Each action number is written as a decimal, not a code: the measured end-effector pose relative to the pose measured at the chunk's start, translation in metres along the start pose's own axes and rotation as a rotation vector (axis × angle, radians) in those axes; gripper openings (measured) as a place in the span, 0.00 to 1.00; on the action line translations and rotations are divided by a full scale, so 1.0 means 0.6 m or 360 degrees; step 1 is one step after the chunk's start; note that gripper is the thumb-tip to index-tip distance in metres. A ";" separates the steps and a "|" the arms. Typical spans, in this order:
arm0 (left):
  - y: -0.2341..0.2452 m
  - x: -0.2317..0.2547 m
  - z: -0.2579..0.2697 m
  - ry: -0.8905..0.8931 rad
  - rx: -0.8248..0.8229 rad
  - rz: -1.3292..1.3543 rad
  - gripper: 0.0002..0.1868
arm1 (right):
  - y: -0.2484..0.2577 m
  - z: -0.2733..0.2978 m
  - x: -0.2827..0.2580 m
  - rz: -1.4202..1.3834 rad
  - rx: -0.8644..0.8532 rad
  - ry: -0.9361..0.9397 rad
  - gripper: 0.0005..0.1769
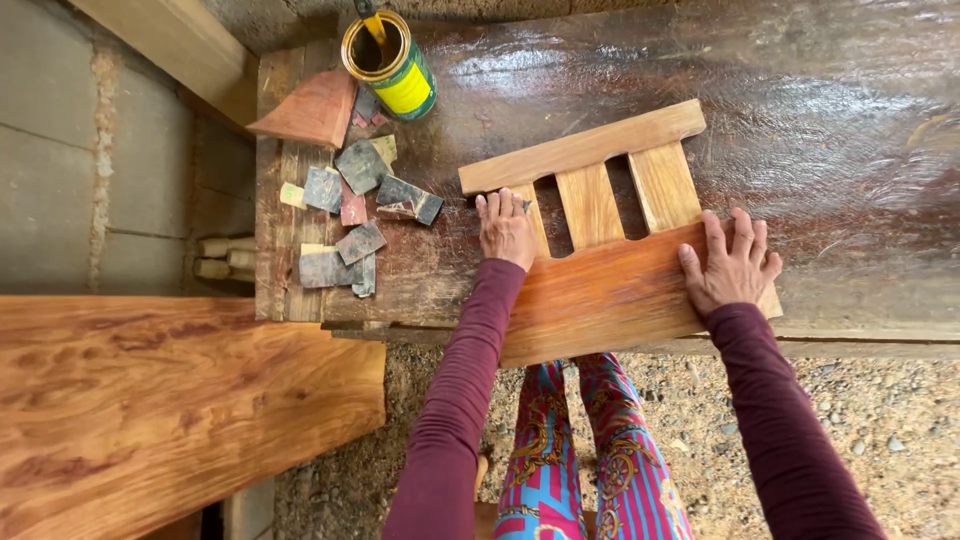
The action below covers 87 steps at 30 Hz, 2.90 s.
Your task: The person sands a wooden object with cutouts using a sanding block. They work on the flat surfaces and edges, then flip the object to sand the other side. The person also picks up and examines a piece of sandpaper before continuing to sand the wooden object.
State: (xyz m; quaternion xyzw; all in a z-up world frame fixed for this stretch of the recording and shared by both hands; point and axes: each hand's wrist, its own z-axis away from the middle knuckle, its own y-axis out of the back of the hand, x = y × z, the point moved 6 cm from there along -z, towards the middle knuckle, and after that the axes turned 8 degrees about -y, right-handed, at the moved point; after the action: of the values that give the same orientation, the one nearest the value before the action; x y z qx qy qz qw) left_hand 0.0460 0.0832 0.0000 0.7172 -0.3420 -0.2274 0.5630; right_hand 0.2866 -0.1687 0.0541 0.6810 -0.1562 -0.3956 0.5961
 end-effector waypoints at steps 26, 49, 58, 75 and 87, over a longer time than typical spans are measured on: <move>0.044 -0.020 0.093 -0.0140 -0.0046 0.0150 0.21 | 0.007 0.060 -0.024 0.0033 0.0157 -0.0108 0.36; 0.030 0.046 0.023 -0.0286 0.0128 0.0237 0.18 | 0.003 0.052 -0.020 0.0047 0.0233 -0.0086 0.35; 0.018 0.047 0.025 -0.0341 0.0056 0.0166 0.18 | 0.003 0.064 -0.024 0.0056 0.0206 -0.0087 0.35; 0.070 0.080 0.094 -0.0360 -0.0111 0.0202 0.16 | 0.003 0.055 -0.019 0.0030 0.0215 -0.0111 0.35; 0.030 0.060 0.101 -0.0260 -0.0091 0.0226 0.20 | 0.008 0.055 -0.024 0.0037 0.0202 -0.0126 0.35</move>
State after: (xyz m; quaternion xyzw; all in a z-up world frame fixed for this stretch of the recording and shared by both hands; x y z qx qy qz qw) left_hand 0.0227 0.0145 0.0034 0.6538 -0.4300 -0.2543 0.5683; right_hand 0.2547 -0.1829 0.0641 0.6993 -0.2123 -0.4048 0.5496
